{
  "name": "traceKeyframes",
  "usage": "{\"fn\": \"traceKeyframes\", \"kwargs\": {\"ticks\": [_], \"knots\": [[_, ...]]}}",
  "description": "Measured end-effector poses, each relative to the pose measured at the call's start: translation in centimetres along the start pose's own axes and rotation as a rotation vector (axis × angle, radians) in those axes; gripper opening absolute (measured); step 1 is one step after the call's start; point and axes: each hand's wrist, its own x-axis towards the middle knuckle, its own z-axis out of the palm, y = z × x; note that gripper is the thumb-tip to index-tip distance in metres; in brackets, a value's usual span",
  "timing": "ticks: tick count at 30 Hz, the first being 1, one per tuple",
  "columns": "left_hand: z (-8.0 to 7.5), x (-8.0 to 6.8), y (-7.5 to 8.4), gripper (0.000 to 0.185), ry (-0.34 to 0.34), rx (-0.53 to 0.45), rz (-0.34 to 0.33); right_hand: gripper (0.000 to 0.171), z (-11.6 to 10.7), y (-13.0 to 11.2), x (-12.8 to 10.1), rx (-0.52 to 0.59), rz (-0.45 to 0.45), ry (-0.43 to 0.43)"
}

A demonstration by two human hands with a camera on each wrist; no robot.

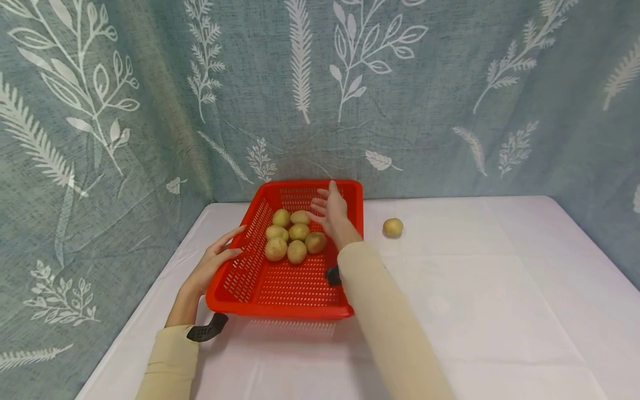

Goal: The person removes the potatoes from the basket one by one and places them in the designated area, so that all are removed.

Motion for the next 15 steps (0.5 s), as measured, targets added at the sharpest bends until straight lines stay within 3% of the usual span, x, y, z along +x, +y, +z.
{"fn": "traceKeyframes", "kwargs": {"ticks": [5, 15], "knots": [[0.05, 0.07, 0.09, 0.057, 0.005, 0.018, 0.014, 0.057, 0.23, 0.52, 0.15, 0.044, -0.011, 0.035], [0.15, -0.03, 0.04, 0.057, 0.007, 0.009, 0.007, 0.057, -0.19, 0.85, 0.41, 0.015, -0.017, 0.078]]}}
